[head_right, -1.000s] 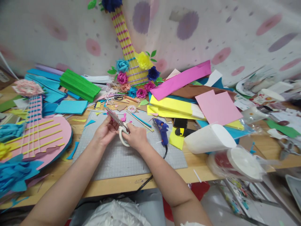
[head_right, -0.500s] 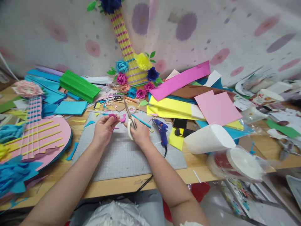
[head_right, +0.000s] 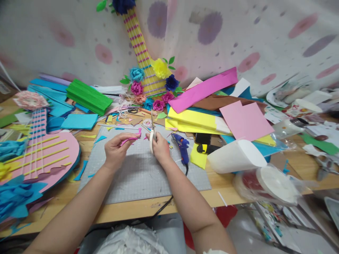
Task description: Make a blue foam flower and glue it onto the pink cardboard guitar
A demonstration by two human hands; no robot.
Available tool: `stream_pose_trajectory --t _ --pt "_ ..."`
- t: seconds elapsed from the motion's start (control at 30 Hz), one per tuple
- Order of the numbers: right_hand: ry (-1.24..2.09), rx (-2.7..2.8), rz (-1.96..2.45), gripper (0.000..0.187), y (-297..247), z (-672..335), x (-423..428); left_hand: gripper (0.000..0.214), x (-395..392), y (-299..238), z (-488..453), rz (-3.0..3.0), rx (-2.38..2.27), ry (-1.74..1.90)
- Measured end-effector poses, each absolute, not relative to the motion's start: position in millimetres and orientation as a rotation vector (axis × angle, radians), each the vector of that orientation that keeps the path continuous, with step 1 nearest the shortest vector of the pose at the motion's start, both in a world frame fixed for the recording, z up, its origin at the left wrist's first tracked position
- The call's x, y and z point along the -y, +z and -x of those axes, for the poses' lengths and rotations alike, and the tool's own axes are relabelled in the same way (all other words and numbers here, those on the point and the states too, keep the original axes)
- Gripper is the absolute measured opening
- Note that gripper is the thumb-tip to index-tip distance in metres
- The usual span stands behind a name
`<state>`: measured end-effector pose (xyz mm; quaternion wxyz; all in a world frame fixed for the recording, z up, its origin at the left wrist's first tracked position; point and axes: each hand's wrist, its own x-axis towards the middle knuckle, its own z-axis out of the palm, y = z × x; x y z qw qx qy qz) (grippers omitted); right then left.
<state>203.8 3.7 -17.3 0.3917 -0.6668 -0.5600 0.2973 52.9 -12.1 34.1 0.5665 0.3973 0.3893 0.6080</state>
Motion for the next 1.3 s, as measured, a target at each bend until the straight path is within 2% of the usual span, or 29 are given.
stream_pose_trajectory --t 0.17,0.33,0.57,0.73,0.97,1.13,1.3 --pt "0.759 1.410 1.660 0.035 -22.9 -205.1 -4.9 0.011 11.7 29.8 -53.5 -0.865 -0.870 1.420" --pt "0.785 1.385 1.631 0.034 -25.5 -205.7 -5.3 0.008 9.7 26.2 -53.1 -1.041 -0.873 1.432" --pt "1.213 1.052 1.263 0.042 -7.7 -199.5 -5.3 0.021 -0.4 20.1 -47.3 -1.181 -1.011 1.265" --pt "1.303 1.040 1.002 0.041 9.7 -199.7 -1.0 0.020 -6.0 16.5 -47.7 -1.338 -1.025 1.225" --pt "1.297 1.081 1.105 0.037 11.1 -193.1 2.6 0.008 -11.7 7.3 -52.9 -1.352 -1.111 1.035" --pt "1.376 0.891 1.155 0.042 1.0 -189.8 0.3 0.018 -8.9 23.6 -45.4 -1.079 -1.079 0.742" --pt "1.418 0.834 1.160 0.040 0.2 -189.8 1.6 0.036 -2.3 42.5 -34.3 -0.988 -1.152 0.771"
